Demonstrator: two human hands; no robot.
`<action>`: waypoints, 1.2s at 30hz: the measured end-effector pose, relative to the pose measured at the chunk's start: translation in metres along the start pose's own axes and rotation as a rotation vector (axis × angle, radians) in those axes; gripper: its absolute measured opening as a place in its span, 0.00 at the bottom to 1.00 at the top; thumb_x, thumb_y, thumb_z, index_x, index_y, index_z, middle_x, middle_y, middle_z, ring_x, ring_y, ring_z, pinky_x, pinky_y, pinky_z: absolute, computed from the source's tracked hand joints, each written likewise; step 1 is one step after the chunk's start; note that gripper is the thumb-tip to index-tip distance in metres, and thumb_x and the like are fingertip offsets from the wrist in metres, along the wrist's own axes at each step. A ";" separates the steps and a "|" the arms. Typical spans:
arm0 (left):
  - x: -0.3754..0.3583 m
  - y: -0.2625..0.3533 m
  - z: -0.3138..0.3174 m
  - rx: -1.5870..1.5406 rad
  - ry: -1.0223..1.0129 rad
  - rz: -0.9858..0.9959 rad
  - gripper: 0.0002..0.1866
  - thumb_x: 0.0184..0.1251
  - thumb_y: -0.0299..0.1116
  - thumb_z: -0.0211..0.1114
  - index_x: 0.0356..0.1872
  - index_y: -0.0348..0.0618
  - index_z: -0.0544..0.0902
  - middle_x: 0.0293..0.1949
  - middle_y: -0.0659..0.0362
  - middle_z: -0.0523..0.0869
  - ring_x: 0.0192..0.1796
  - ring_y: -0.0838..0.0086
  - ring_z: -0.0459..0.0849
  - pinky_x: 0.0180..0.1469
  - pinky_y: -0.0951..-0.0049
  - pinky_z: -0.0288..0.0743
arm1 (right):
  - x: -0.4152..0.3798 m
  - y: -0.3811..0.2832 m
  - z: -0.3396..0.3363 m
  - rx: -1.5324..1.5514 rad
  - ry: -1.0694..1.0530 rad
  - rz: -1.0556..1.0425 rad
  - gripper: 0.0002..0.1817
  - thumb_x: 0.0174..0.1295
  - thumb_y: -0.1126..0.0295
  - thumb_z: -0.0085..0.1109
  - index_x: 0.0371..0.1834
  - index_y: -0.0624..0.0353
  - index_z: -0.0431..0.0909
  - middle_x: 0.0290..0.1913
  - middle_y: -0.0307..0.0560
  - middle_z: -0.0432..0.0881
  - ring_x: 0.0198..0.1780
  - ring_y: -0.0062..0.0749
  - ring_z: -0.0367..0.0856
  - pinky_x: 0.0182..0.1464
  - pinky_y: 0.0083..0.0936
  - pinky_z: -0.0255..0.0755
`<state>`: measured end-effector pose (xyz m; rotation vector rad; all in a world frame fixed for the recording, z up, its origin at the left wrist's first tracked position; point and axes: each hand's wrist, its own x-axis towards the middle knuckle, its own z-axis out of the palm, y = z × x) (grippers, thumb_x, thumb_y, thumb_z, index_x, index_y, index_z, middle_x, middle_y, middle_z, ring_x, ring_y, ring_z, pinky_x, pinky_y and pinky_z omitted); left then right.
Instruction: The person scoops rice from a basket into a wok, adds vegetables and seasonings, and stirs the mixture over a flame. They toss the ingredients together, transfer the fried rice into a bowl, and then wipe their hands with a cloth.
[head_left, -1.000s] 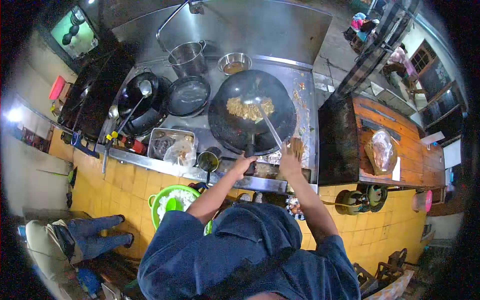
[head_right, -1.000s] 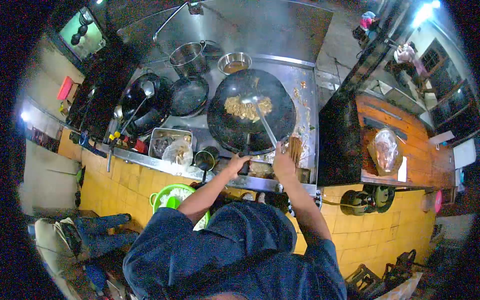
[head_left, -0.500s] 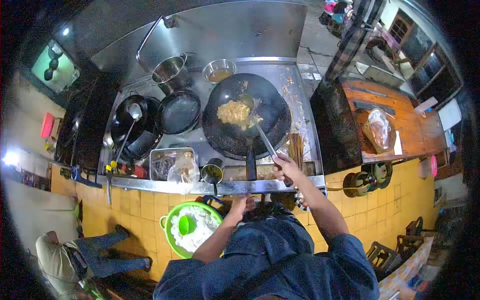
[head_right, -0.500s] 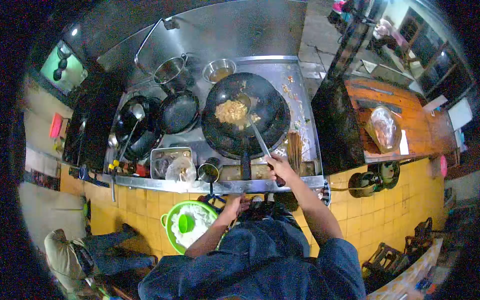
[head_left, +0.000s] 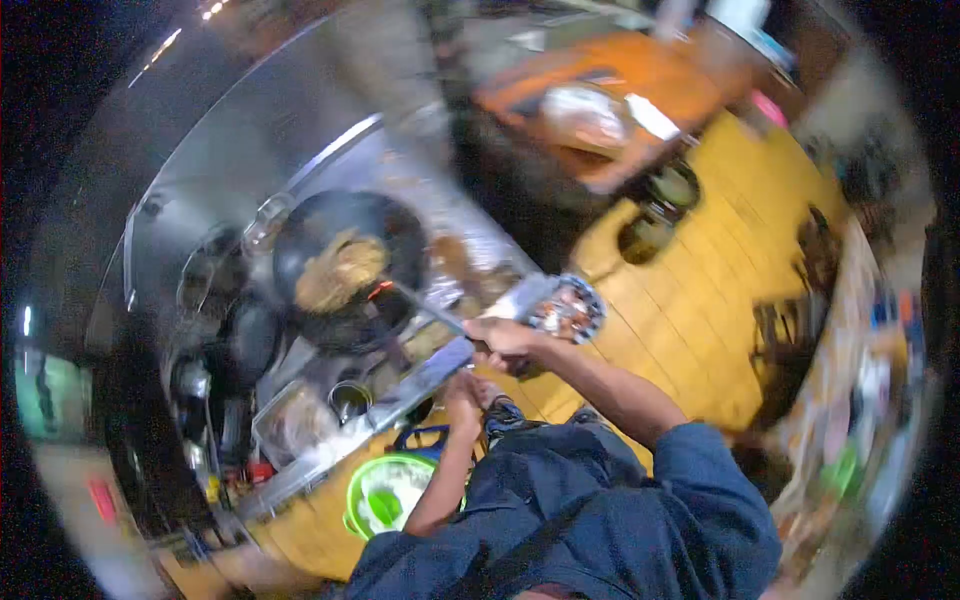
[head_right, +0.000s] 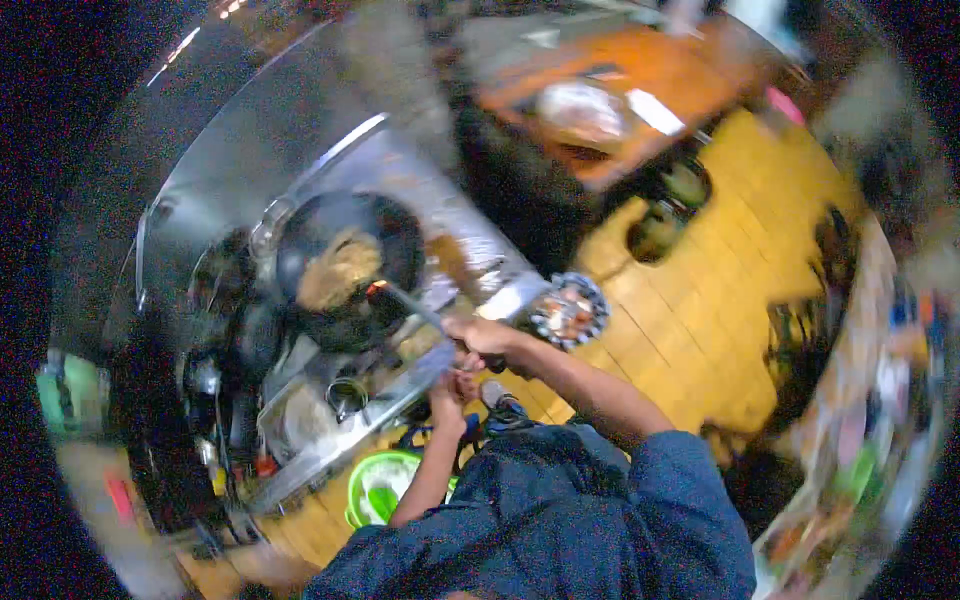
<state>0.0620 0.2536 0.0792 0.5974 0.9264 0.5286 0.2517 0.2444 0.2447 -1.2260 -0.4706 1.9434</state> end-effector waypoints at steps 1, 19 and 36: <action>0.000 0.004 0.023 0.047 0.001 0.040 0.14 0.67 0.43 0.49 0.38 0.42 0.75 0.33 0.57 0.81 0.30 0.70 0.81 0.33 0.73 0.75 | -0.015 0.028 -0.014 -0.154 0.162 -0.104 0.23 0.67 0.48 0.36 0.38 0.58 0.69 0.18 0.34 0.67 0.12 0.14 0.60 0.10 0.15 0.54; -0.143 -0.226 0.390 0.910 -1.061 -0.424 0.09 0.62 0.32 0.56 0.30 0.46 0.64 0.17 0.63 0.66 0.11 0.79 0.64 0.11 0.77 0.62 | -0.377 0.452 -0.172 0.456 2.035 -0.462 0.17 0.58 0.67 0.54 0.49 0.62 0.69 0.33 0.46 0.80 0.26 0.24 0.76 0.27 0.24 0.72; -0.125 -0.412 0.604 1.366 -2.239 -0.558 0.21 0.59 0.26 0.56 0.55 0.38 0.68 0.22 0.66 0.71 0.20 0.83 0.68 0.20 0.81 0.64 | -0.621 0.638 -0.235 0.614 2.257 1.321 0.09 0.59 0.72 0.48 0.35 0.58 0.80 0.30 0.49 0.81 0.36 0.45 0.82 0.34 0.37 0.78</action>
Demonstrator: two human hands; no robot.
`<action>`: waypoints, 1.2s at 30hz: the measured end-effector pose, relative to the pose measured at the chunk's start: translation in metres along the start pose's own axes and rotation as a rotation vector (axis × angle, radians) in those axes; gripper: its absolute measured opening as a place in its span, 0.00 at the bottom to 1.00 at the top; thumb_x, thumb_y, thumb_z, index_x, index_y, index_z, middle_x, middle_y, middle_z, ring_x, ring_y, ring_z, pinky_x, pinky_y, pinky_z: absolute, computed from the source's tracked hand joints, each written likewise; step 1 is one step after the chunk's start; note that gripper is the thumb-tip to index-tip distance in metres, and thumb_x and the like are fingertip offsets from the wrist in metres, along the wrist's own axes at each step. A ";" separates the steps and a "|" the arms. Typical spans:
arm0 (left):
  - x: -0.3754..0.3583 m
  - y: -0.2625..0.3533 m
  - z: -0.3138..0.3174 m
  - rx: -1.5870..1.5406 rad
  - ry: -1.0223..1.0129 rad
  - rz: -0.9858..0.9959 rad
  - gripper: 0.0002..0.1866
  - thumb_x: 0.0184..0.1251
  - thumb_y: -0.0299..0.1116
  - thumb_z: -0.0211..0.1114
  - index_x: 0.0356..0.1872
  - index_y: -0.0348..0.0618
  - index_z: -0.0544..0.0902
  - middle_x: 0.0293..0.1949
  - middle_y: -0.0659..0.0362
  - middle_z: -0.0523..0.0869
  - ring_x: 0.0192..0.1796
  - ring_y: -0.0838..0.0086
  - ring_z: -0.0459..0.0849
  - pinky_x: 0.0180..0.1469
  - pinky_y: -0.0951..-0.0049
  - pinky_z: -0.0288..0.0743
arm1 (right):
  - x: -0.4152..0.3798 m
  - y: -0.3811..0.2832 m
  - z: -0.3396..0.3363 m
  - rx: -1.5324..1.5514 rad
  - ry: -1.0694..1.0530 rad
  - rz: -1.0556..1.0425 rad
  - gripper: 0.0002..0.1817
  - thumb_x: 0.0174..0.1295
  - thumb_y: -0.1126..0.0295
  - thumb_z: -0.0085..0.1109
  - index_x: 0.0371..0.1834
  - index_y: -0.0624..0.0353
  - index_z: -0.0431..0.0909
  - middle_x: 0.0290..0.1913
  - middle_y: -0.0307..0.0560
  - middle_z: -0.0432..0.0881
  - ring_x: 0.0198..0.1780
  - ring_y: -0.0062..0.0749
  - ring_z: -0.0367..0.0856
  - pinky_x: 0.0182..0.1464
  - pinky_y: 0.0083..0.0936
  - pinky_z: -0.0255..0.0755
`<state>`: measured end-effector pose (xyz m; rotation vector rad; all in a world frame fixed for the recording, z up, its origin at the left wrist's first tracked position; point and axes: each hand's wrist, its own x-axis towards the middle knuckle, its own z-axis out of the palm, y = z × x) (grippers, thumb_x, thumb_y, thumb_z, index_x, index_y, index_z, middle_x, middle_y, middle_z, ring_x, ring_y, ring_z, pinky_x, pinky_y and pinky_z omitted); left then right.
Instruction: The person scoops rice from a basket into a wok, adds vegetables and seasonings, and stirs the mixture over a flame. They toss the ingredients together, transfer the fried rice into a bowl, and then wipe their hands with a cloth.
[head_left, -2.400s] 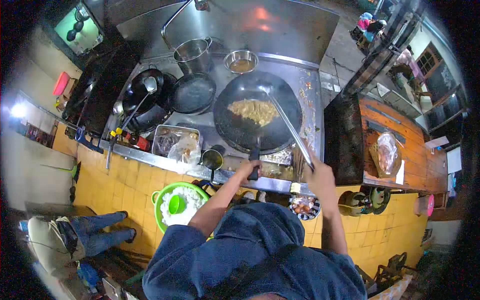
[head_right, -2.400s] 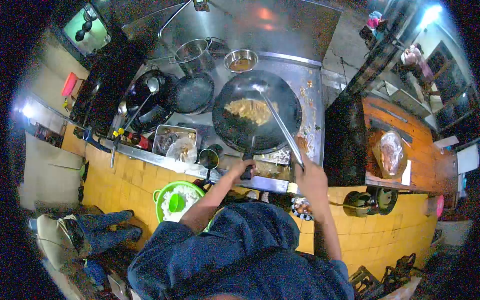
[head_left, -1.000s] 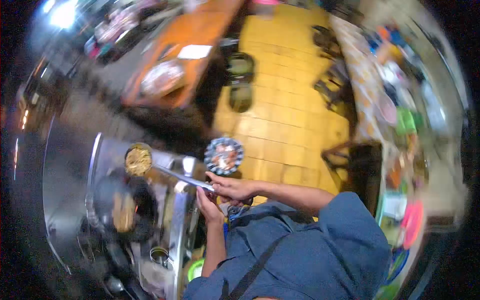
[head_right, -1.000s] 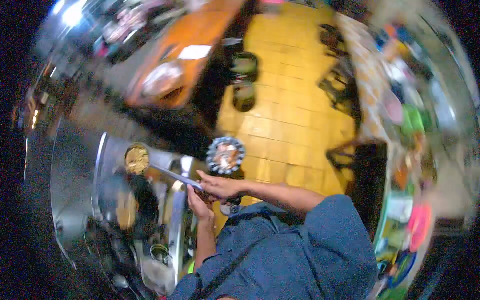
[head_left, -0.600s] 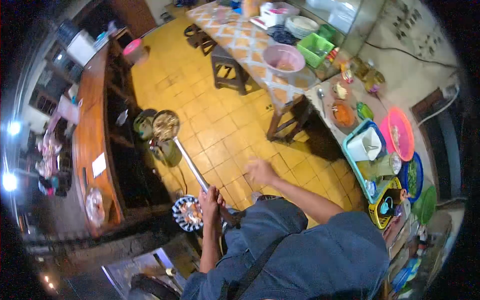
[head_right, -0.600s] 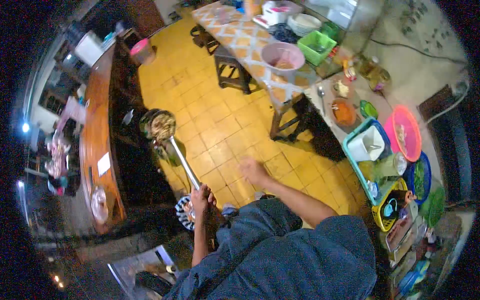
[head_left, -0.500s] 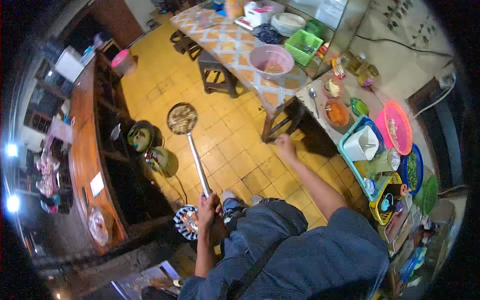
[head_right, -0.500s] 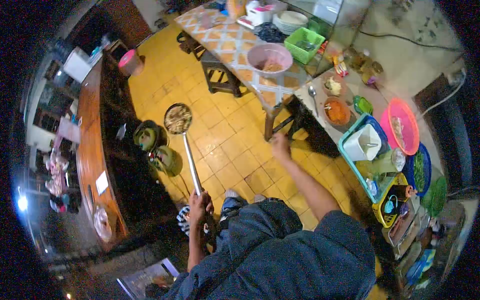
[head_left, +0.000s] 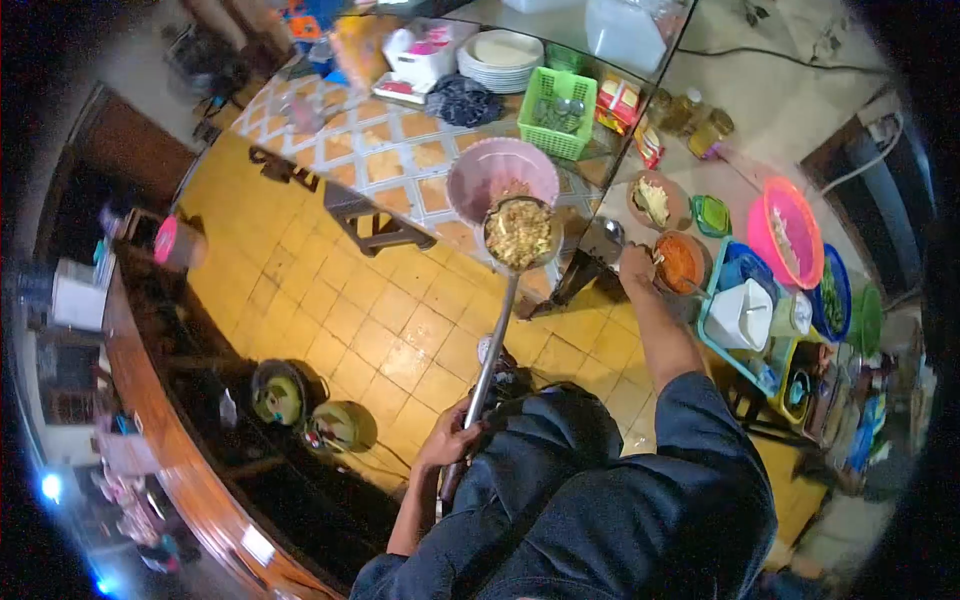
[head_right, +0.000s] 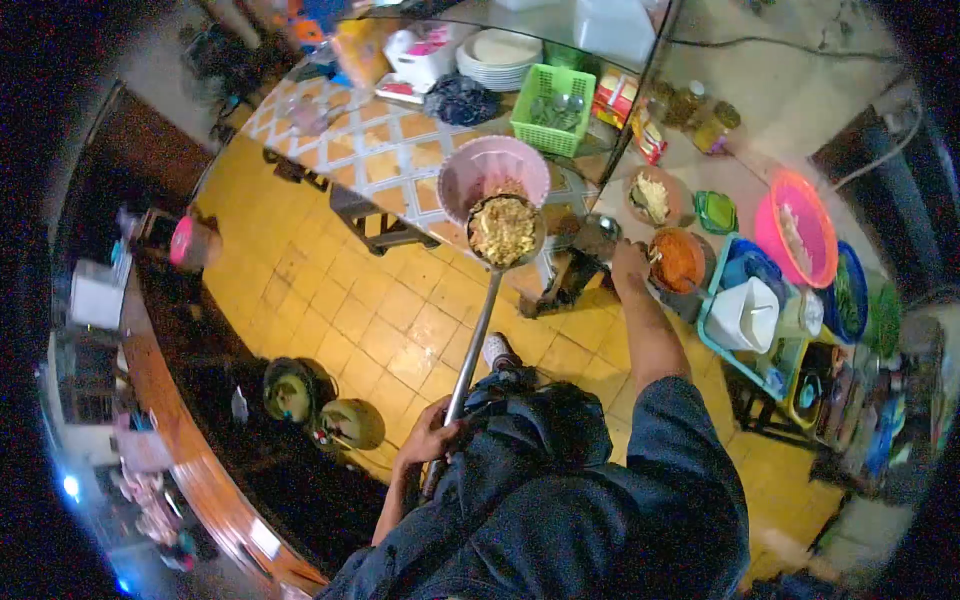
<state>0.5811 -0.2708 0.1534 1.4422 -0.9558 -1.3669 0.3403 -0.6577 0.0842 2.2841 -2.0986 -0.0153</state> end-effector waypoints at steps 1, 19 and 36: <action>0.013 0.002 -0.014 0.097 -0.068 0.005 0.21 0.59 0.25 0.56 0.55 0.38 0.68 0.22 0.65 0.72 0.19 0.82 0.68 0.20 0.81 0.64 | 0.017 -0.001 0.021 -0.033 -0.186 0.146 0.09 0.58 0.73 0.49 0.34 0.62 0.80 0.27 0.50 0.81 0.33 0.46 0.82 0.33 0.38 0.78; 0.175 0.117 -0.067 0.441 -0.785 -0.205 0.11 0.59 0.28 0.57 0.40 0.36 0.69 0.17 0.60 0.70 0.14 0.76 0.72 0.18 0.73 0.68 | -0.117 -0.024 -0.145 0.164 0.096 0.223 0.24 0.43 0.72 0.55 0.49 0.49 0.76 0.44 0.49 0.80 0.46 0.40 0.77 0.42 0.37 0.74; 0.113 0.107 -0.062 0.468 -0.981 -0.260 0.10 0.61 0.27 0.57 0.40 0.36 0.69 0.17 0.61 0.72 0.16 0.77 0.72 0.19 0.75 0.67 | -0.241 0.003 -0.130 0.558 0.369 0.568 0.11 0.54 0.65 0.52 0.38 0.49 0.81 0.29 0.53 0.81 0.33 0.47 0.79 0.35 0.37 0.73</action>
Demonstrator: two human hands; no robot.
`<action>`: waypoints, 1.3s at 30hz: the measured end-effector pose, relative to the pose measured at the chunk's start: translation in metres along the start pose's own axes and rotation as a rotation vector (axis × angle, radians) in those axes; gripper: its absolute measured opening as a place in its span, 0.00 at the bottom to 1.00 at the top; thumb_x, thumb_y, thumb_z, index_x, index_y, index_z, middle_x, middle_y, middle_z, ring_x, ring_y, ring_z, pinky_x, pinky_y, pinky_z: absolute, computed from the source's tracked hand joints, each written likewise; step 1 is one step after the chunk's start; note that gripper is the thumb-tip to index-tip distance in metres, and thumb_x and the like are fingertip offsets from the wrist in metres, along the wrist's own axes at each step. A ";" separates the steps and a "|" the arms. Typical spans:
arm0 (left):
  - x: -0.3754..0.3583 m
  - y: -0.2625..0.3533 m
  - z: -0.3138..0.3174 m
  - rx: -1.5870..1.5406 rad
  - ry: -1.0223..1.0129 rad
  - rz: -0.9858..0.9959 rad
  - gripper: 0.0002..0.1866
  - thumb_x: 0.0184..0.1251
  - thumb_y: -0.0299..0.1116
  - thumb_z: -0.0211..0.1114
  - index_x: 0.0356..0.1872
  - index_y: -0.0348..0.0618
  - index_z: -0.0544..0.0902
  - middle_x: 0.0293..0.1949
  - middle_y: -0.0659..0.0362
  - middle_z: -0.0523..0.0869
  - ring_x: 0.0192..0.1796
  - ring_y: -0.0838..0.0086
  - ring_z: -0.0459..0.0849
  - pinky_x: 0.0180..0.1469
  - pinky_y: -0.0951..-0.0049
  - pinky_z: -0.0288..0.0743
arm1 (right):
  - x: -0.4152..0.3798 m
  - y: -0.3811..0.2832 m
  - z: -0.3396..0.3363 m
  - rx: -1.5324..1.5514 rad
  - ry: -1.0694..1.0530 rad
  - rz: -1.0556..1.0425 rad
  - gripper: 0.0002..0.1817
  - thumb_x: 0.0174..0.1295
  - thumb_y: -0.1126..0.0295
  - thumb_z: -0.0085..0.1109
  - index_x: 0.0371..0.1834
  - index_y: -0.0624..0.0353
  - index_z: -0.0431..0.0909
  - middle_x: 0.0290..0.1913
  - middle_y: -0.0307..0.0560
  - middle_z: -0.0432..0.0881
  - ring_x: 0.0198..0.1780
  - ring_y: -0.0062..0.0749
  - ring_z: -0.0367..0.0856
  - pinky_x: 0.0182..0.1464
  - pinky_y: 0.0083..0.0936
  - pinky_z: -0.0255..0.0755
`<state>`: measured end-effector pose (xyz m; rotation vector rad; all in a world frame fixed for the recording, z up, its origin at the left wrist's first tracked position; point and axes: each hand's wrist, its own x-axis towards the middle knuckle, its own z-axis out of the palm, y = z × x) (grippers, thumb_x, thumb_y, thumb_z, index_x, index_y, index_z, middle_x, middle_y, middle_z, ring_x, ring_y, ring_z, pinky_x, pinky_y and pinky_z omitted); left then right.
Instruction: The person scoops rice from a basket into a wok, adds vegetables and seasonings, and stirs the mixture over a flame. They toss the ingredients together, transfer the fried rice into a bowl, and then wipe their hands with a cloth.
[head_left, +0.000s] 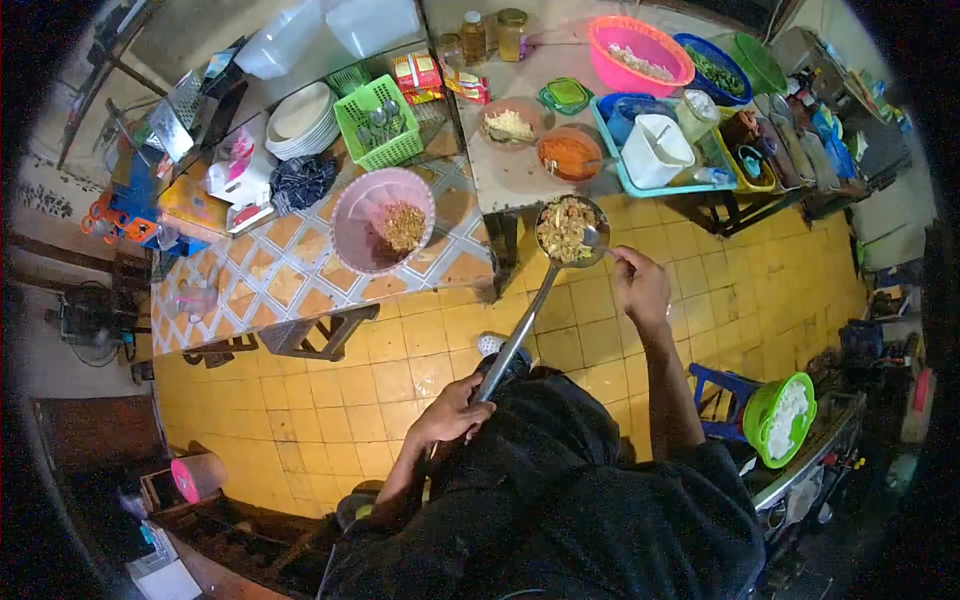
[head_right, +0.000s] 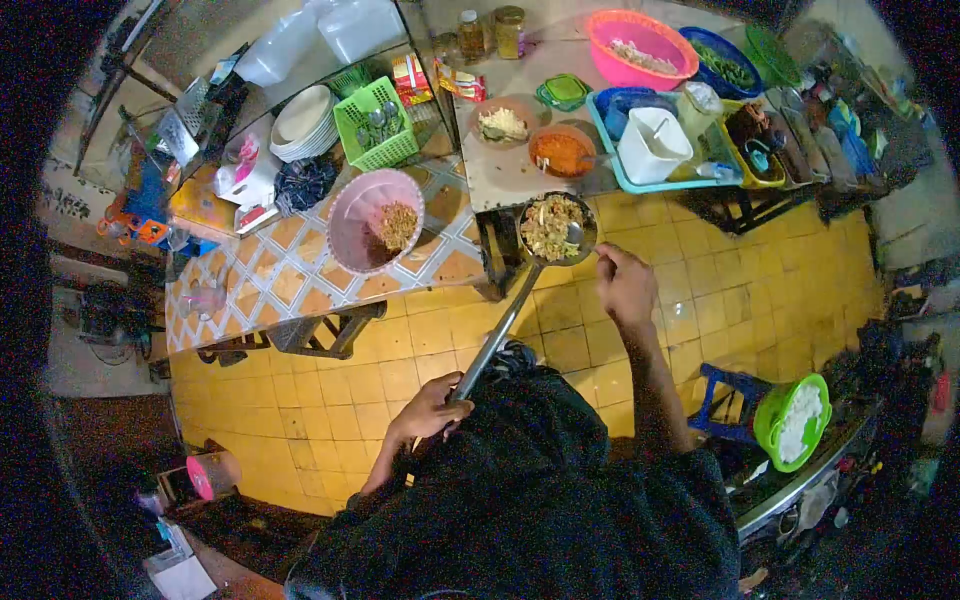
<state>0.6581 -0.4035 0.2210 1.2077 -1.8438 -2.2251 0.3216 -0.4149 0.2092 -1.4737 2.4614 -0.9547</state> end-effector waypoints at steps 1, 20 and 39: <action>-0.008 0.006 0.003 -0.067 -0.032 -0.083 0.09 0.61 0.27 0.57 0.38 0.37 0.68 0.17 0.61 0.72 0.16 0.77 0.72 0.19 0.74 0.67 | -0.007 -0.002 -0.010 -0.069 -0.034 -0.029 0.11 0.54 0.65 0.52 0.38 0.49 0.80 0.29 0.52 0.80 0.33 0.47 0.79 0.34 0.37 0.73; 0.002 0.010 -0.046 0.162 -0.216 -0.022 0.11 0.58 0.30 0.60 0.37 0.37 0.70 0.21 0.62 0.71 0.17 0.78 0.71 0.20 0.75 0.67 | -0.046 -0.023 -0.067 -0.296 0.088 0.048 0.05 0.52 0.68 0.55 0.30 0.51 0.79 0.24 0.48 0.78 0.28 0.44 0.78 0.29 0.37 0.71; 0.042 0.026 -0.158 -0.216 -0.237 -0.051 0.13 0.57 0.30 0.59 0.39 0.36 0.67 0.17 0.60 0.71 0.11 0.77 0.71 0.13 0.77 0.67 | 0.007 -0.222 -0.191 0.230 0.042 -0.848 0.17 0.49 0.54 0.62 0.16 0.55 0.72 0.13 0.34 0.65 0.14 0.26 0.63 0.18 0.24 0.51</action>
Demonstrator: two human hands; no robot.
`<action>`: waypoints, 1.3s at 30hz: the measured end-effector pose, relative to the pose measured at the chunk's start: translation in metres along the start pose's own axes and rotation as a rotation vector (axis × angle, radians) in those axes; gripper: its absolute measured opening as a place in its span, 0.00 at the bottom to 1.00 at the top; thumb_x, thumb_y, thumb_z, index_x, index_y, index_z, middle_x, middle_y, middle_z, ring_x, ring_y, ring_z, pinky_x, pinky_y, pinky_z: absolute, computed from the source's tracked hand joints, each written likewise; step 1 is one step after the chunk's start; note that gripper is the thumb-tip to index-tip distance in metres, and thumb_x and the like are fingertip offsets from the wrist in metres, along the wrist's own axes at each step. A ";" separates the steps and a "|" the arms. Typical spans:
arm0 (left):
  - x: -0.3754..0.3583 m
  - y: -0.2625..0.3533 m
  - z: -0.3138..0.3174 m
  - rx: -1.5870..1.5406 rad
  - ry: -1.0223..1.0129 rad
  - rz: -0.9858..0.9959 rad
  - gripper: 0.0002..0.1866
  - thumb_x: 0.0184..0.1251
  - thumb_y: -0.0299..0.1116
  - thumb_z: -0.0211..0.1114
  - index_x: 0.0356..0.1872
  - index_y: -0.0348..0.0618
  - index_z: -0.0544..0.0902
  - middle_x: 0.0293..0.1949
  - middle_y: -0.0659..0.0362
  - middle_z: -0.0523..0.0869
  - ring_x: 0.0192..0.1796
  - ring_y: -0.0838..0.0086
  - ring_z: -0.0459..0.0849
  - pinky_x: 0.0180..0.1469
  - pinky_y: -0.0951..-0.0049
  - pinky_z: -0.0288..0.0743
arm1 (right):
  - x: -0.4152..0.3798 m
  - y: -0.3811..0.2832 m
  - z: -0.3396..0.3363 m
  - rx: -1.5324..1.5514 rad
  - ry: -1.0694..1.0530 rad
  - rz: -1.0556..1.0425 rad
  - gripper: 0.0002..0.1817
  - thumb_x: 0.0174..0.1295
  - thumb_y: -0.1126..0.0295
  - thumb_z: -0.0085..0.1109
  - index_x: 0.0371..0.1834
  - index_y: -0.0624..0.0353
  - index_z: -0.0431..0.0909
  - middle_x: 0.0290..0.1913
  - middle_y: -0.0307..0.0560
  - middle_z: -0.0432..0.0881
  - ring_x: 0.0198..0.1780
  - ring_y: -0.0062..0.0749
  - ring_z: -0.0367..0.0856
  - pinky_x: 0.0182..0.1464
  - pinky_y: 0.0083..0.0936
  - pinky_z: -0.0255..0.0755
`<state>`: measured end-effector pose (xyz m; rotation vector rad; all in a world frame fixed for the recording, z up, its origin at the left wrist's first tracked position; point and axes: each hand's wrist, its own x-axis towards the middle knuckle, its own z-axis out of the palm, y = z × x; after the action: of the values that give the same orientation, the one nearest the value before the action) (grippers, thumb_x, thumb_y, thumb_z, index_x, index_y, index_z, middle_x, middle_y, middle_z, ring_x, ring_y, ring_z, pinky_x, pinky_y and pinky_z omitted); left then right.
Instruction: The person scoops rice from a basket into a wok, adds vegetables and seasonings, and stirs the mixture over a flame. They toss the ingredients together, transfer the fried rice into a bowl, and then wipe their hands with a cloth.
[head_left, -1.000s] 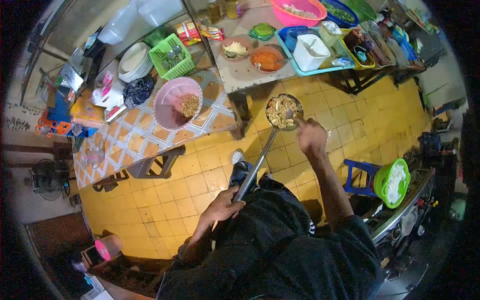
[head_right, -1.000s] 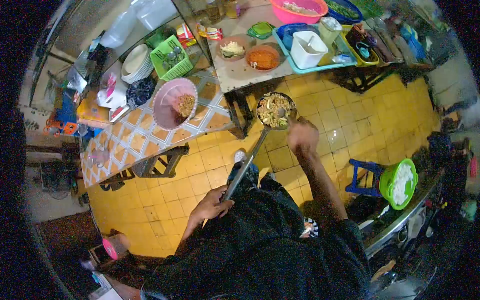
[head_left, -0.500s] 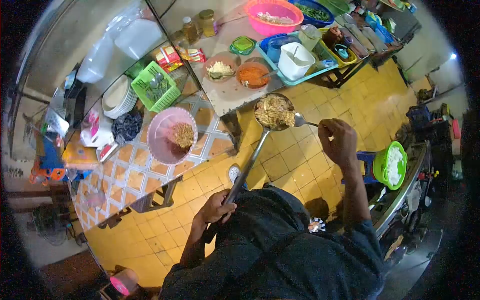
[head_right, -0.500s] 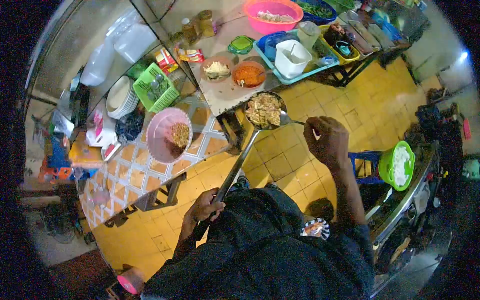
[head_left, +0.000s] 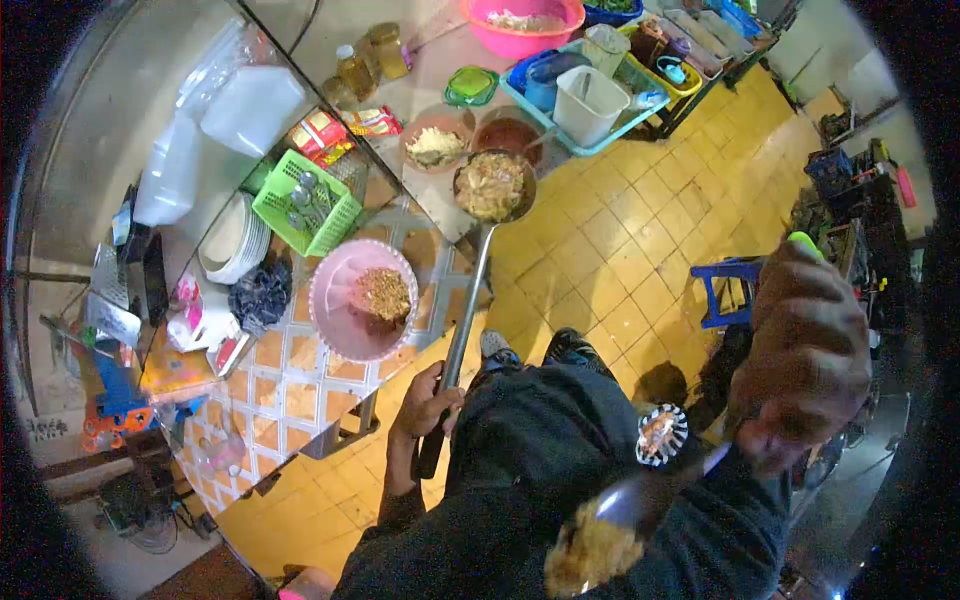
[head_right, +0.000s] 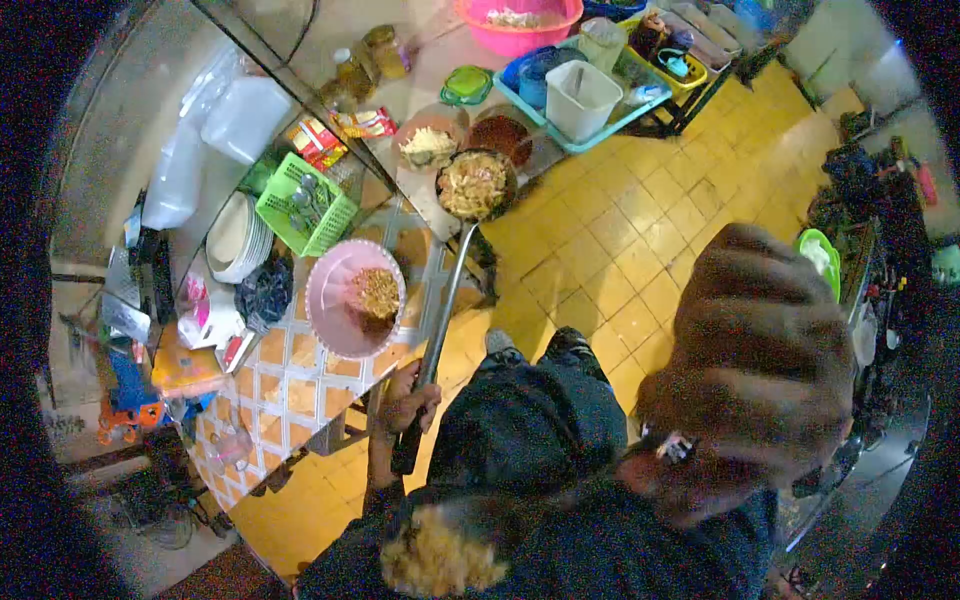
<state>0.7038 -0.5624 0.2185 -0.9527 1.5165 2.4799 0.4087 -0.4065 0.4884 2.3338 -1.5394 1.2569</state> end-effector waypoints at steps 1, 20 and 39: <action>-0.001 0.001 -0.003 0.009 -0.005 0.008 0.13 0.57 0.30 0.59 0.39 0.36 0.67 0.17 0.60 0.71 0.11 0.77 0.71 0.13 0.77 0.67 | 0.004 -0.001 0.001 0.043 -0.066 -0.012 0.18 0.49 0.51 0.62 0.17 0.53 0.74 0.13 0.32 0.66 0.15 0.25 0.64 0.19 0.24 0.52; -0.042 -0.005 -0.023 -0.340 0.342 0.119 0.09 0.54 0.21 0.54 0.35 0.38 0.66 0.16 0.59 0.70 0.08 0.76 0.67 0.09 0.76 0.63 | -0.065 0.188 0.188 -0.463 -0.770 0.749 0.11 0.56 0.65 0.50 0.23 0.61 0.75 0.27 0.55 0.79 0.32 0.50 0.78 0.34 0.41 0.71; 0.018 0.036 0.023 0.035 -0.016 -0.013 0.13 0.57 0.32 0.61 0.37 0.37 0.68 0.16 0.61 0.73 0.11 0.78 0.71 0.13 0.79 0.66 | -0.242 0.171 0.266 0.315 -0.150 1.229 0.19 0.55 0.65 0.59 0.50 0.59 0.73 0.42 0.59 0.78 0.37 0.46 0.79 0.40 0.36 0.73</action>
<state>0.6653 -0.5661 0.2441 -0.9312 1.5390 2.4377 0.3894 -0.4388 0.0914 1.4731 -3.2221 1.5313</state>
